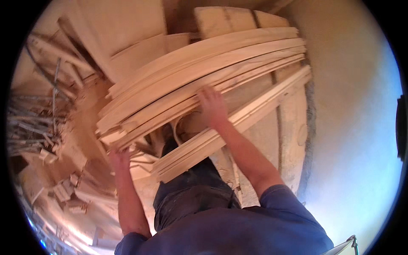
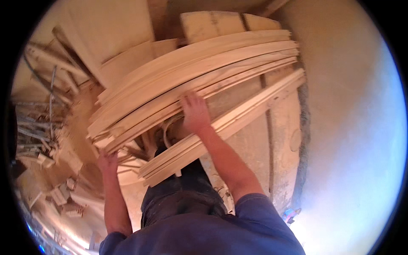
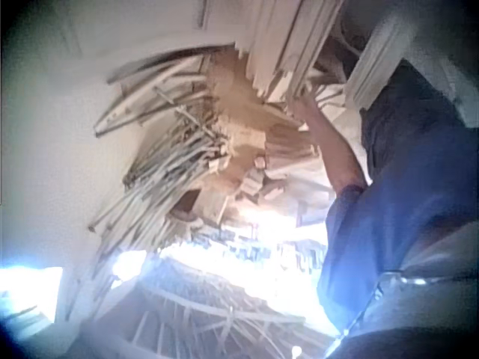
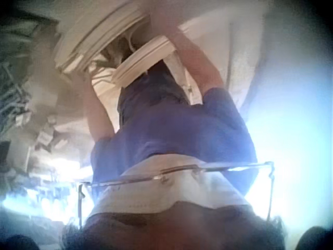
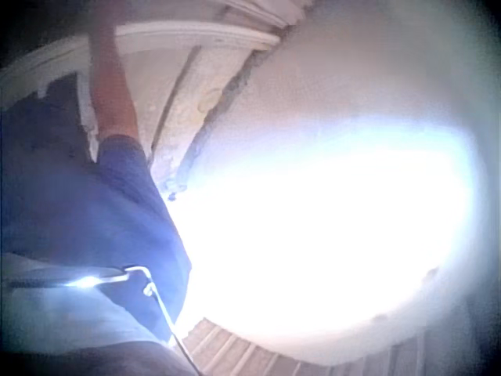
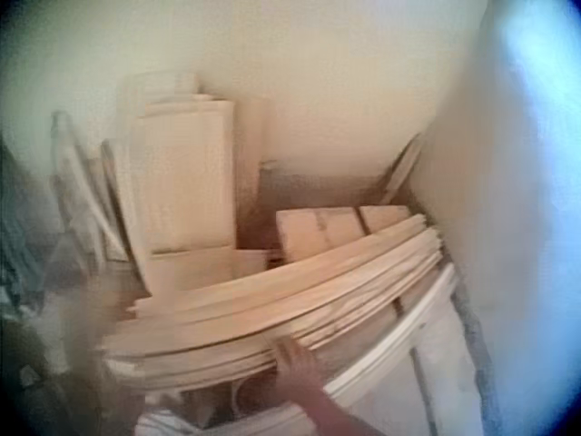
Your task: The person sands a piece of wood using an angle grinder and then stacks multiple sanded wood pieces together.
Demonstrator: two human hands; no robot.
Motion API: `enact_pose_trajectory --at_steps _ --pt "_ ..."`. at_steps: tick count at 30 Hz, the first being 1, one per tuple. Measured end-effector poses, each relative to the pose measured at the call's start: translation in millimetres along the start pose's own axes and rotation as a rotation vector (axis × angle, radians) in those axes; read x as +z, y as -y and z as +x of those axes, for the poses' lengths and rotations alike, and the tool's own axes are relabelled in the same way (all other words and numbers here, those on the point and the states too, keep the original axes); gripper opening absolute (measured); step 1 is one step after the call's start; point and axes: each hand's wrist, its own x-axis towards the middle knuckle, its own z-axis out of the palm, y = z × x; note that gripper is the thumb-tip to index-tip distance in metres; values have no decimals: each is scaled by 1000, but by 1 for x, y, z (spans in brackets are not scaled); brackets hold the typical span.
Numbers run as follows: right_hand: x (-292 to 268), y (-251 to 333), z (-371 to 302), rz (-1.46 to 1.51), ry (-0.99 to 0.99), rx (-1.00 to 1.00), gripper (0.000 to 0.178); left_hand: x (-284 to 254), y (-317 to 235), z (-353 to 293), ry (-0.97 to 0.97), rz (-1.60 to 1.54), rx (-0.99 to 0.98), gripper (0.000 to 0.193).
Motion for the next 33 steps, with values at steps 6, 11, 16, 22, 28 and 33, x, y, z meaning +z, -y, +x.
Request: enact_pose_trajectory --at_steps 6,11,16,22,28,33 --pt "-11 -11 -41 48 57 145 38 -53 13 -12 169 881 378 53" --pt "-11 -22 -25 50 101 37 34 -41 11 -45 235 1077 206 46" --pt "-9 -49 -47 47 118 100 32 -29 28 -56 18 849 -42 48" --pt "-17 -78 -66 -32 92 153 33 -41 63 -68 241 824 -122 52" --pt "-18 -72 -71 -21 154 209 38 0 76 -129 -53 825 82 49" --pt "-20 -71 -68 36 178 227 39 -23 78 -115 -48 898 87 59"
